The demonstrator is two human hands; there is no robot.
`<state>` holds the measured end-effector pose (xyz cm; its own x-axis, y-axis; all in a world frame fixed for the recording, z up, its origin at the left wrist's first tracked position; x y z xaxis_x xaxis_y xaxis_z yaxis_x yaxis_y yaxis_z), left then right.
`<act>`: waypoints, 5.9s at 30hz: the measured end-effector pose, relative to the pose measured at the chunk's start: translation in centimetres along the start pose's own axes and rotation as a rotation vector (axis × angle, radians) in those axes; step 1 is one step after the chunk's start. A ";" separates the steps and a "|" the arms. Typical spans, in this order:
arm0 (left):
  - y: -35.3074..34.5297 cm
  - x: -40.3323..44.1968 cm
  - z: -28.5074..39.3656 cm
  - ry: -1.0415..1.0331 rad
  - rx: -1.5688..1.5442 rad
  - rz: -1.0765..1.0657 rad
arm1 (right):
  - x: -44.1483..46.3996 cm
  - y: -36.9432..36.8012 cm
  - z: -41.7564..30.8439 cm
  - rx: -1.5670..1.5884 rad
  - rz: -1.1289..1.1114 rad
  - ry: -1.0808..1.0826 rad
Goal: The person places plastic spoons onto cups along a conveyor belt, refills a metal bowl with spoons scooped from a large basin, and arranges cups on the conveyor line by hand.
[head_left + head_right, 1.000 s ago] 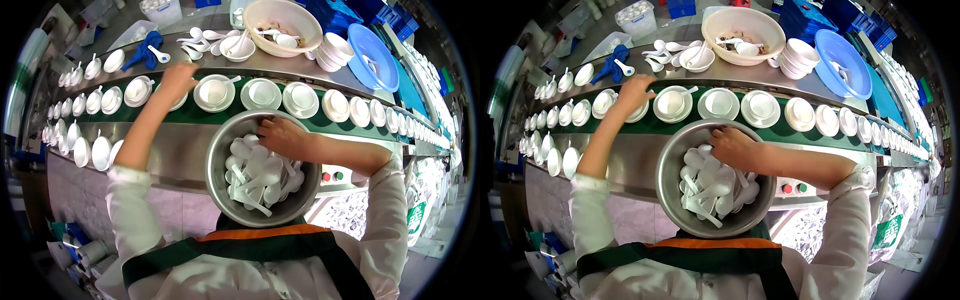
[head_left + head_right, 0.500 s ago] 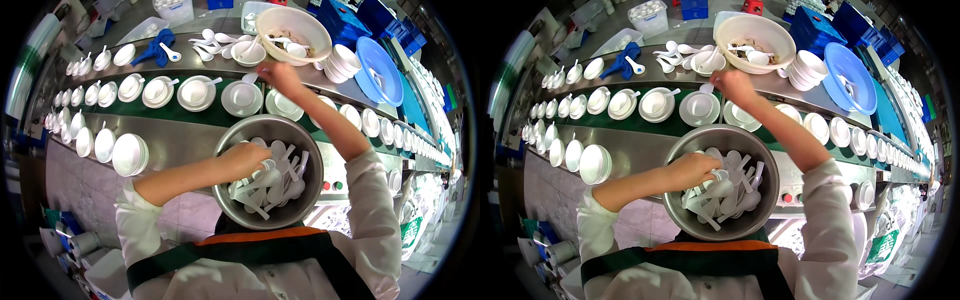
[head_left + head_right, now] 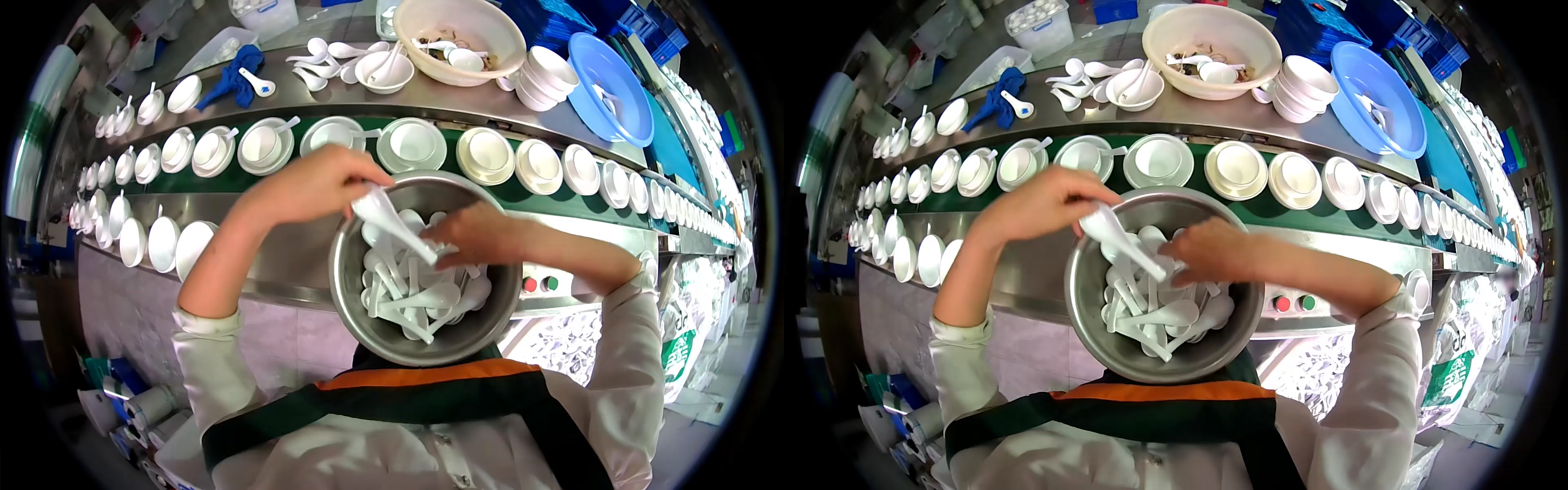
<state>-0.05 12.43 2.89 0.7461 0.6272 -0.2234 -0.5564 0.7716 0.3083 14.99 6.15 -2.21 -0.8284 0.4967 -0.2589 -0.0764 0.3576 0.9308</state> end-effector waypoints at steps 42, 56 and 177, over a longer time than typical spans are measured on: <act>-8.1 -0.6 1.9 -0.599 0.829 -0.137 | 0.5 -0.1 0.5 -0.536 0.288 0.192; 4.3 14.5 -5.8 -0.338 0.562 0.438 | -5.5 7.7 16.5 -0.387 0.700 -0.515; -3.3 17.5 -0.4 -0.183 -0.321 0.472 | -10.0 0.0 23.0 0.422 0.836 -0.461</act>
<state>14.73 20.85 -2.37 0.4263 0.9037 0.0410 -0.9045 0.4251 0.0341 36.01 19.34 -5.56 -0.2290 0.9352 0.2702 0.6977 -0.0359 0.7155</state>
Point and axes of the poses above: each hand's wrist, its own x-axis towards the middle knuckle, its own y-axis out of the back of the hand, z = x × y, the point moved 6 cm from there along x, towards the middle knuckle, and after that the axes turned 9 degrees about -x, right-handed, at the moved point
